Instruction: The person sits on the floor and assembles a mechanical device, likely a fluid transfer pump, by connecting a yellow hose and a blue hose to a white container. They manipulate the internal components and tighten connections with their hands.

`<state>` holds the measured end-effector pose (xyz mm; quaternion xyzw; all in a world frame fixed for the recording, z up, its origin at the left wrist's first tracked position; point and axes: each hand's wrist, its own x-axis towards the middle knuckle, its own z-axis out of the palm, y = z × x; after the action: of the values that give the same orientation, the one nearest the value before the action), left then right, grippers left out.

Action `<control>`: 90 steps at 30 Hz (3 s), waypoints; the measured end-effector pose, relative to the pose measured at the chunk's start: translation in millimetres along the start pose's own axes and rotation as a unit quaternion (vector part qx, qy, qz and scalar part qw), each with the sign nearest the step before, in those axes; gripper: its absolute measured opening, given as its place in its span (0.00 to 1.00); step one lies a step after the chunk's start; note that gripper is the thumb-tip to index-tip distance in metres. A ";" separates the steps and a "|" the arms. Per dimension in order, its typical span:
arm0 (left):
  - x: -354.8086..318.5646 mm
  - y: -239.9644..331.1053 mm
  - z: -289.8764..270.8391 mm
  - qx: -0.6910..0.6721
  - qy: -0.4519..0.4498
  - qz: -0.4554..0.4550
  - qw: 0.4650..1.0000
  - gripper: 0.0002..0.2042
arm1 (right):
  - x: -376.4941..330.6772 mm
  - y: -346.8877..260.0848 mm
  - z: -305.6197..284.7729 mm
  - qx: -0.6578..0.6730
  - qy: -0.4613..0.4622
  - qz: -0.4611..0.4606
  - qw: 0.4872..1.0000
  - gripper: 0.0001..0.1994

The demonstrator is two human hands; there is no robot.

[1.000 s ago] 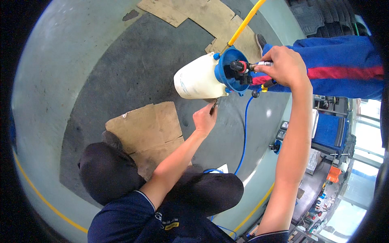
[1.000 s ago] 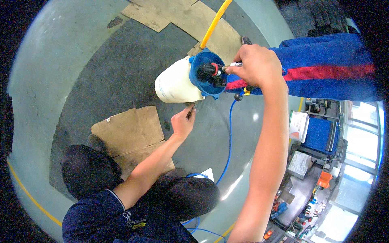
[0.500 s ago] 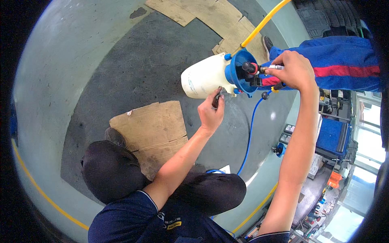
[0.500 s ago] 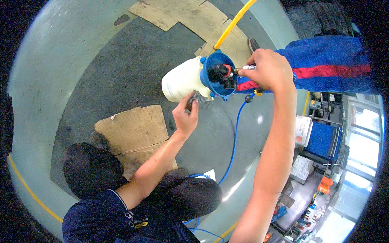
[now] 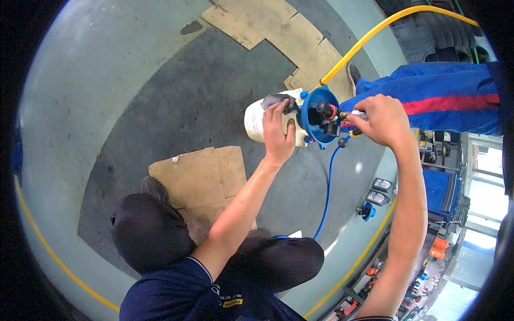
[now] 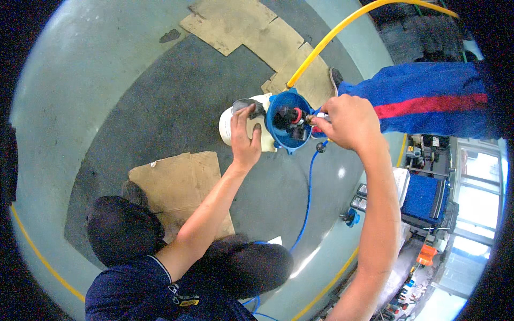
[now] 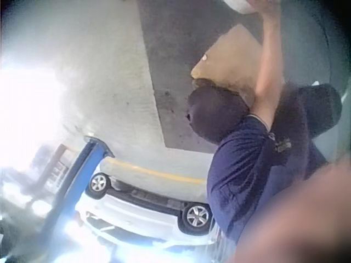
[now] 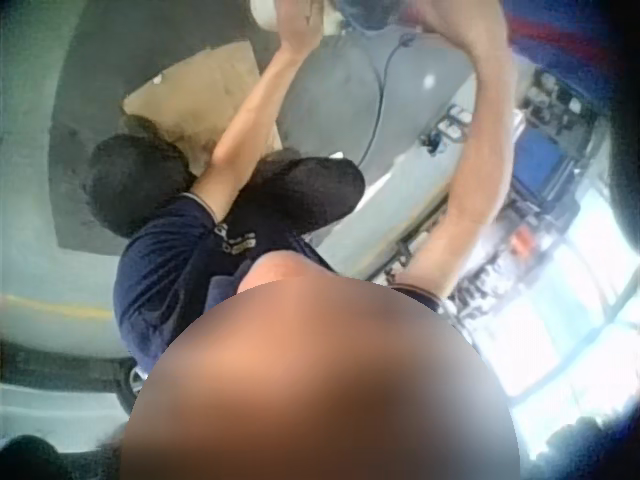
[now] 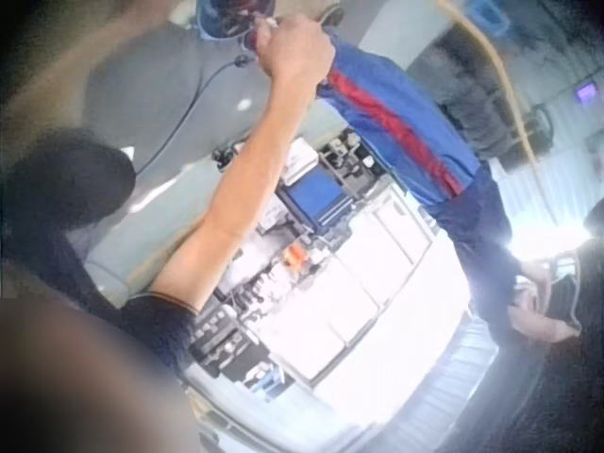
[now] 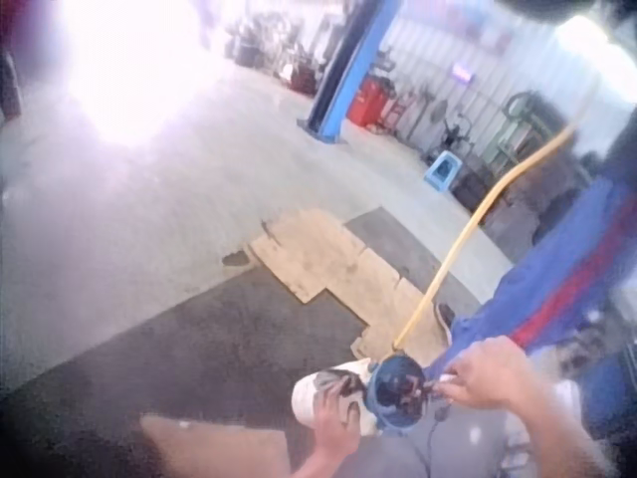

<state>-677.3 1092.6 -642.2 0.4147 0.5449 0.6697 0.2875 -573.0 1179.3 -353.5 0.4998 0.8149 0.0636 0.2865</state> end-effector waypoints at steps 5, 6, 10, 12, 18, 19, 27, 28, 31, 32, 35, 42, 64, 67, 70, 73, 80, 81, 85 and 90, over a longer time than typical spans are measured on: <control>11.5 10.8 9.2 -0.014 0.006 0.027 1.000 0.25 | -1.5 -1.8 -6.6 0.029 0.011 -0.020 0.999 0.19; 11.4 11.8 9.4 -0.014 0.003 0.000 1.000 0.25 | -0.3 -3.1 -9.0 0.023 0.010 -0.025 0.999 0.19; 14.4 8.7 7.7 -0.006 -0.008 -0.005 1.000 0.24 | 1.1 -9.6 -18.4 0.002 -0.023 0.012 1.000 0.19; 14.8 8.4 9.8 0.007 -0.014 0.001 1.000 0.25 | -4.5 -9.4 -25.0 -0.010 -0.006 0.038 0.999 0.19; 24.3 4.0 1.1 0.056 0.040 0.019 0.997 0.23 | -20.6 -5.4 -74.3 0.057 0.029 0.058 0.996 0.21; 24.6 3.0 1.7 0.049 0.043 0.014 0.998 0.23 | -23.5 -5.9 -74.6 0.093 0.032 0.059 0.993 0.21; 19.4 6.3 4.4 0.030 0.051 0.024 0.998 0.22 | -29.0 -14.9 -7.1 0.361 0.159 0.050 0.918 0.19; 20.6 5.6 5.9 0.024 0.062 0.028 0.997 0.22 | -26.7 -23.3 0.4 0.392 0.188 0.064 0.898 0.19; 16.9 2.5 9.4 0.011 0.052 0.019 0.998 0.22 | -30.6 -37.5 16.8 0.447 0.243 0.109 0.854 0.17; 16.3 -0.9 11.0 0.008 0.055 0.021 0.998 0.21 | -28.6 -42.3 27.6 0.467 0.293 0.090 0.829 0.17; 16.1 -1.2 14.9 -0.008 0.056 0.014 0.998 0.20 | -33.4 -47.1 44.2 0.518 0.376 0.098 0.762 0.16; 48.4 8.4 -20.1 -0.070 0.099 -0.066 0.990 0.18 | -51.1 -32.7 78.4 0.603 0.321 0.047 0.728 0.17; 184.1 225.8 -4.4 0.117 -0.337 0.248 0.901 0.16 | -42.1 -40.9 66.3 0.612 0.496 -0.001 0.616 0.17; 163.5 251.9 7.4 0.147 -0.393 0.220 0.881 0.17 | -26.1 -47.6 84.6 0.621 0.496 -0.005 0.607 0.20; 162.8 258.0 2.3 0.205 -0.400 0.297 0.842 0.19 | -4.1 -60.6 91.7 0.653 0.444 -0.015 0.613 0.17; 165.9 264.3 -7.0 0.197 -0.402 0.240 0.862 0.19 | -13.6 -73.5 76.5 0.672 0.407 -0.027 0.618 0.14; 172.0 280.2 -17.5 0.204 -0.361 0.226 0.882 0.16 | -6.3 -71.4 86.3 0.688 0.370 -0.012 0.624 0.14; 170.2 284.6 -15.8 0.204 -0.358 0.219 0.884 0.15 | -4.0 -69.4 89.6 0.688 0.368 -0.010 0.625 0.14; 179.6 280.2 -16.8 0.200 -0.344 0.254 0.881 0.17 | -3.1 -69.0 89.4 0.676 0.389 -0.029 0.626 0.14; 172.9 287.3 -9.7 0.198 -0.339 0.261 0.882 0.17 | -11.9 -64.7 85.0 0.687 0.387 -0.027 0.614 0.14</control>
<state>-751.3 1163.4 -322.7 0.7916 0.4076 0.4176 0.1812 -574.3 1121.8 -444.3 0.4573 0.6688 -0.3348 -0.4812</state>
